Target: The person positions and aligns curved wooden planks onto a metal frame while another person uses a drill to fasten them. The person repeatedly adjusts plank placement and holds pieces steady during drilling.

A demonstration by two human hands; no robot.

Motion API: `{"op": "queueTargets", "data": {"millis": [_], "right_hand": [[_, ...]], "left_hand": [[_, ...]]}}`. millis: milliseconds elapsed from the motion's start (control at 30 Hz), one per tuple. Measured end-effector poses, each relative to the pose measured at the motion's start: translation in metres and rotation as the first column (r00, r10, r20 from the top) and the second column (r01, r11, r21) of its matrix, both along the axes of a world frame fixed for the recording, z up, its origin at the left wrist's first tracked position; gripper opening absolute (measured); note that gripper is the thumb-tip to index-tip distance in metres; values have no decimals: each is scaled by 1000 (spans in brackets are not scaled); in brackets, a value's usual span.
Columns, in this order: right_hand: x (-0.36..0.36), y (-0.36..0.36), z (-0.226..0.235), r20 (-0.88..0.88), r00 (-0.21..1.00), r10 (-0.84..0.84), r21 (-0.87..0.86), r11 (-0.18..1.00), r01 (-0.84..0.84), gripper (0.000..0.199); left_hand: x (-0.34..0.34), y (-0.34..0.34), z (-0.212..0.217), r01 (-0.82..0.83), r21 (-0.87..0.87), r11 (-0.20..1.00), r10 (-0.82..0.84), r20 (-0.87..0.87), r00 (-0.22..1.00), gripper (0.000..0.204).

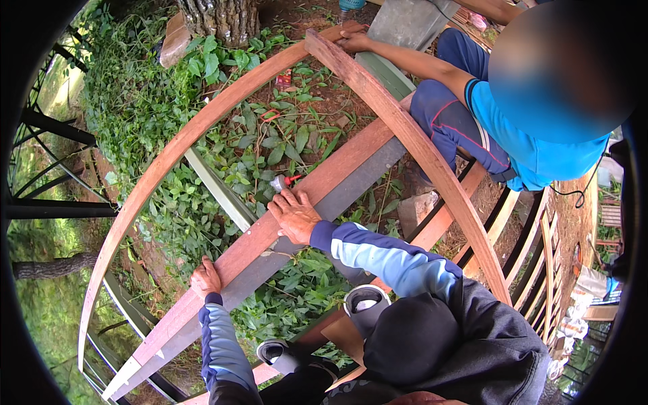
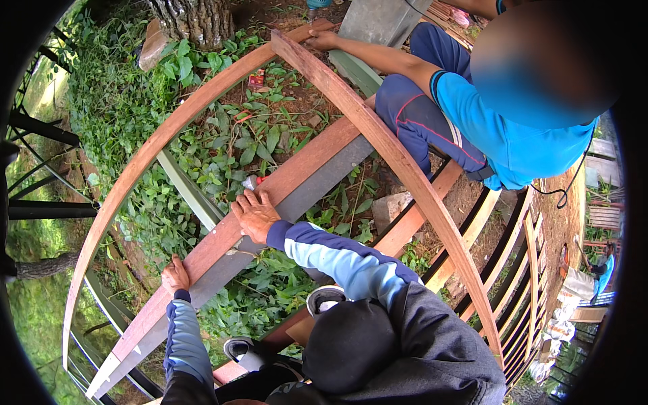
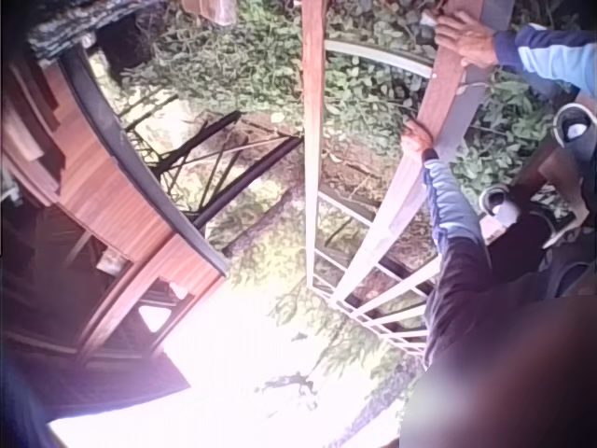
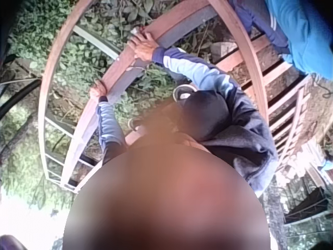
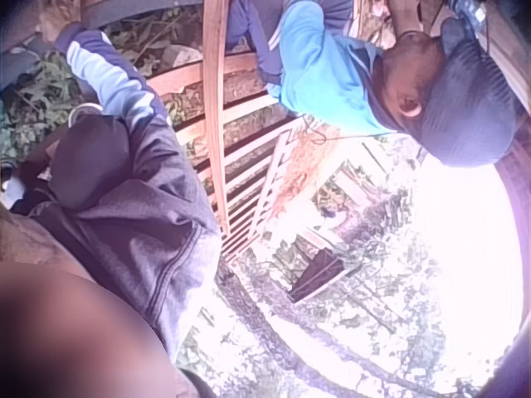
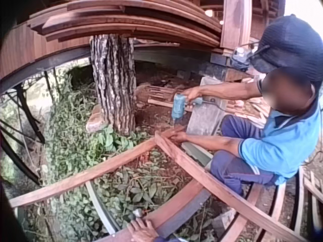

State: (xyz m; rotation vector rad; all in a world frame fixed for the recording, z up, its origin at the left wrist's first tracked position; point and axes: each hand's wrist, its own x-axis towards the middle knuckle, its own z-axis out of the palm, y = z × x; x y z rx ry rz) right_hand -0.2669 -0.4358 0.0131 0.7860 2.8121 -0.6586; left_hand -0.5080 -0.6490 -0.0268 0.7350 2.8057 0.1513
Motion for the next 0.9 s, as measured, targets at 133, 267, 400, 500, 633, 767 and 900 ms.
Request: {"op": "queueTargets", "data": {"millis": [133, 267, 400, 500, 633, 767, 900], "right_hand": [[0, -2, -2, -47, 999, -18, 70, 997, 22, 69], [1, -3, -5, -60, 998, -21, 77, 997, 26, 69], [0, -3, -3, -50, 999, -21, 75, 997, 25, 68], [0, -2, 0, -37, 999, -18, 68, 997, 21, 68], [0, 0, 3, -3, 1000, -17, -16, 1000, 17, 69], [0, -1, 4, -33, 999, -18, -6, 1000, 18, 67], [1, -1, 4, -51, 999, -17, 11, 1000, 17, 67]], "left_hand": [[-1, -1, -1, -5, 11, 1000, 5, 5, 1000, 61], [-2, -1, -3, -4, 3, 1000, 4, -1, 1000, 62], [-1, -1, -3, 5, -3, 1000, -5, 0, 1000, 62], [-1, 0, -1, 10, 2, 1000, -10, -3, 1000, 62], [0, 1, 3, -15, -23, 1000, 15, 30, 999, 63], [2, 2, 3, -19, -15, 1000, 19, 10, 1000, 63], [0, 2, 2, -7, -26, 1000, 7, 12, 1000, 62]]}}
